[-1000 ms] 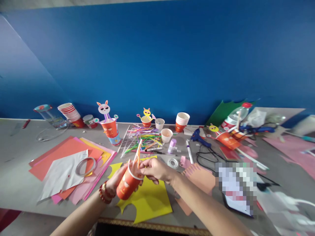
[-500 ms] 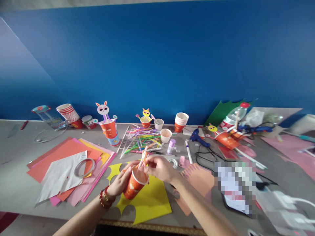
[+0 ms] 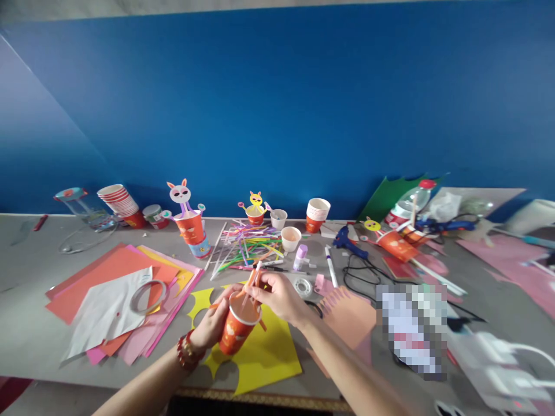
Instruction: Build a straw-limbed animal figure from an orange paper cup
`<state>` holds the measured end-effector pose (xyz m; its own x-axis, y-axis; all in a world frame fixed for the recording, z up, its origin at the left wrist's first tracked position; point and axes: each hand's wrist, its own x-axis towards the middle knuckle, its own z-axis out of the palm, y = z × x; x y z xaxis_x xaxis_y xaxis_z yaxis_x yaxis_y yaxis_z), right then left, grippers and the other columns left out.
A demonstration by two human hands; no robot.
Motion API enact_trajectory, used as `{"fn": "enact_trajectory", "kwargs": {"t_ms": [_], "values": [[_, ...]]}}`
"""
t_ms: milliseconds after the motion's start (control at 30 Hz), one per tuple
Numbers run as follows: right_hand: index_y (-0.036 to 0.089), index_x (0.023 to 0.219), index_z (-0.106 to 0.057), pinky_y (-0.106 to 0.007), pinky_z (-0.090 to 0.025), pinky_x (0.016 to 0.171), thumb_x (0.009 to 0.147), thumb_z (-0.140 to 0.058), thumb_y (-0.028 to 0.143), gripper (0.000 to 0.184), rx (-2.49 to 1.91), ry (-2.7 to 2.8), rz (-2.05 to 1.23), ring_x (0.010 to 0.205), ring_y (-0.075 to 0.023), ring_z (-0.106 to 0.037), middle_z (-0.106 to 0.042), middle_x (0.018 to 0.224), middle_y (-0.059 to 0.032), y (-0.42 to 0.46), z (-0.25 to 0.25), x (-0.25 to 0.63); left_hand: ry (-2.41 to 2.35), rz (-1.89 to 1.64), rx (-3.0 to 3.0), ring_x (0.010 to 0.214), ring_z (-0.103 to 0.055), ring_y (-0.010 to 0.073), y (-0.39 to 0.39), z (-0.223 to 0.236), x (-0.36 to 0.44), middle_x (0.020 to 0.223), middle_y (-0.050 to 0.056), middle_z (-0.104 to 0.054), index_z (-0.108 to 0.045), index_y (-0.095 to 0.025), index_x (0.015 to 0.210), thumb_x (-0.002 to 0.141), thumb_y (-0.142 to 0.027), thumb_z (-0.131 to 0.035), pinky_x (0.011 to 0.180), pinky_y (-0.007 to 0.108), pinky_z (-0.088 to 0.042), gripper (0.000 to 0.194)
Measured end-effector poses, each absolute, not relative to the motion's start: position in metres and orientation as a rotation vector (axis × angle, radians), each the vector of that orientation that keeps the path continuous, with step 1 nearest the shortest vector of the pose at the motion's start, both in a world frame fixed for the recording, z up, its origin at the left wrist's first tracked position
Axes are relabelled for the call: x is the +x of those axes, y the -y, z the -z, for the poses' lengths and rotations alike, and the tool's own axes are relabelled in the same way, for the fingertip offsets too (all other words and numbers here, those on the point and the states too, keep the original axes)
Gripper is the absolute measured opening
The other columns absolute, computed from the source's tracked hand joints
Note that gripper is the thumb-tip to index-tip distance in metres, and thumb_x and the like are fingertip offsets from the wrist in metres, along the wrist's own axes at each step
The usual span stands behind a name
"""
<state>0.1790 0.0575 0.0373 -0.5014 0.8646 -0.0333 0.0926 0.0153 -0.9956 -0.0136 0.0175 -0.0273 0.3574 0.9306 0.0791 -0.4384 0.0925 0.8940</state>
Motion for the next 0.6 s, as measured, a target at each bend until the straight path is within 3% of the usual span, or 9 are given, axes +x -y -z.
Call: {"fn": "enact_trajectory", "kwargs": {"t_ms": [133, 333, 467, 600], "values": [[0.014, 0.088, -0.073, -0.029, -0.052, 0.075, 0.083, -0.072, 0.05, 0.036, -0.953, 1.706, -1.578, 0.083, -0.0218, -0.066, -0.072, 0.083, -0.0049, -0.0564, -0.0369, 0.1764, -0.693, -1.152, 1.0, 0.103, -0.066, 0.028, -0.0179, 0.0347, -0.0143, 0.113, 0.012, -0.071, -0.066, -0.017, 0.116, 0.093, -0.054, -0.054, 0.098, 0.04, -0.049, 0.045], [0.017, 0.089, -0.066, -0.025, -0.049, 0.073, 0.089, -0.066, 0.049, 0.032, -0.919, 1.678, -1.439, 0.078, -0.0169, -0.061, -0.066, 0.083, -0.0021, -0.0551, -0.0338, 0.1759, -0.719, -1.212, 1.099, 0.123, -0.057, 0.0296, -0.0189, 0.028, -0.0183, 0.133, 0.01, -0.064, -0.063, -0.02, 0.125, 0.094, -0.053, -0.053, 0.108, 0.04, -0.043, 0.047], [0.018, 0.089, -0.066, -0.026, -0.049, 0.077, 0.088, -0.067, 0.05, 0.032, -0.921, 1.647, -1.407, 0.082, -0.018, -0.062, -0.067, 0.087, -0.0033, -0.0537, -0.033, 0.1743, -0.745, -1.174, 1.172, 0.126, -0.056, 0.0309, -0.0184, 0.0278, -0.0212, 0.134, 0.011, -0.064, -0.064, -0.02, 0.126, 0.092, -0.052, -0.056, 0.109, 0.04, -0.041, 0.048], [0.016, 0.086, -0.07, -0.029, -0.051, 0.075, 0.086, -0.069, 0.049, 0.033, -0.913, 1.609, -1.452, 0.08, -0.0197, -0.064, -0.069, 0.083, -0.0048, -0.0519, -0.0291, 0.1711, -0.705, -1.188, 1.121, 0.121, -0.058, 0.0304, -0.0167, 0.0363, -0.0204, 0.131, 0.011, -0.065, -0.063, -0.02, 0.126, 0.095, -0.056, -0.049, 0.106, 0.04, -0.044, 0.05]]}}
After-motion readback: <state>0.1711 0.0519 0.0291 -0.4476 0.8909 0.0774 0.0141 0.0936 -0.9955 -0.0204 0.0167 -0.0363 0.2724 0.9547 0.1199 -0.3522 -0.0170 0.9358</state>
